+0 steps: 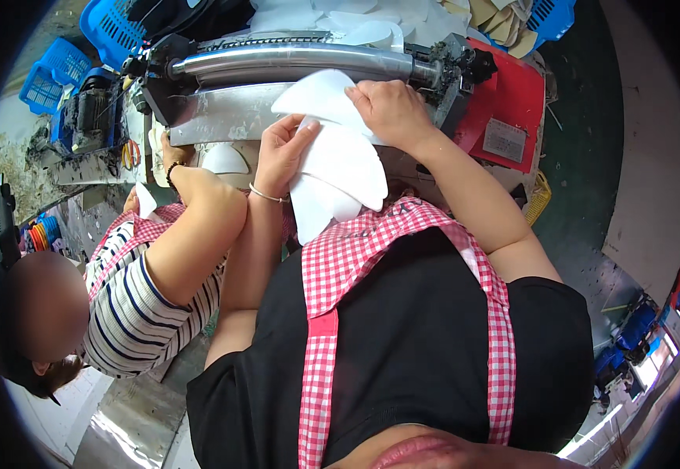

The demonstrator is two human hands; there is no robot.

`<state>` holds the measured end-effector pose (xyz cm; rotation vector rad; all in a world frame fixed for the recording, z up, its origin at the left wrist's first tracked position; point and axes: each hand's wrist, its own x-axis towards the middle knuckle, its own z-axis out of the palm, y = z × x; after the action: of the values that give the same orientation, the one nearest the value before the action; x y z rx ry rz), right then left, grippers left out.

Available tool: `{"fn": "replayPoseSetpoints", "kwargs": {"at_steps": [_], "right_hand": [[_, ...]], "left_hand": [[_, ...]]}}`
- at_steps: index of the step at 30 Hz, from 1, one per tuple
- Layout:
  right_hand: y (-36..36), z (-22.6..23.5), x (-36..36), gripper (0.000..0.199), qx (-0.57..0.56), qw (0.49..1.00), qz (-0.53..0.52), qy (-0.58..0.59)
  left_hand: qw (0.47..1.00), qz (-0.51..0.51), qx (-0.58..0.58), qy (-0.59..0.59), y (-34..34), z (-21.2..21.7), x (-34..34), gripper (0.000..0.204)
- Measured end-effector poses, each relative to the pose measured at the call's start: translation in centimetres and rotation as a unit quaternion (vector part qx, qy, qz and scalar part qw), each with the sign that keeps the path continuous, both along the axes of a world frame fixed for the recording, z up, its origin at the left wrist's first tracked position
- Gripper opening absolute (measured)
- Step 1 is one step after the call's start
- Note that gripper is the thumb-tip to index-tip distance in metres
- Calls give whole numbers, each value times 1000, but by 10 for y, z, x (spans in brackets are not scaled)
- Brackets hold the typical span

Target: The person feeds white, semi-rigid sheets into a red industrial machine with a rotating roller. They handle the sheets one by one, guiding them through the mechanism, and collect the processed output into a blue basket. A coworker is visible in the background performing similar tasks.

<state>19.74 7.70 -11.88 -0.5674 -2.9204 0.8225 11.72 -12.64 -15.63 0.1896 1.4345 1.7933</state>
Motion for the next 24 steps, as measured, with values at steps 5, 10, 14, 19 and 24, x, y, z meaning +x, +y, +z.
{"fn": "replayPoseSetpoints", "kwargs": {"at_steps": [5, 10, 14, 19, 24], "right_hand": [[13, 24, -16, 39, 104, 995, -7, 6], [76, -25, -120, 38, 121, 986, 73, -89], [83, -47, -151, 38, 45, 977, 76, -193], [54, -13, -103, 18, -49, 991, -21, 126], [-15, 4, -26, 2, 224, 899, 275, 258]], "left_hand": [[993, -52, -102, -10, -11, -17, -4, 22], [991, -35, -122, 45, 15, -32, -37, 23], [995, -66, -75, 14, 21, -20, -38, 23], [995, -89, -3, -36, -40, -7, -6, 25], [997, -55, -17, -51, -74, -4, 7, 21]]}}
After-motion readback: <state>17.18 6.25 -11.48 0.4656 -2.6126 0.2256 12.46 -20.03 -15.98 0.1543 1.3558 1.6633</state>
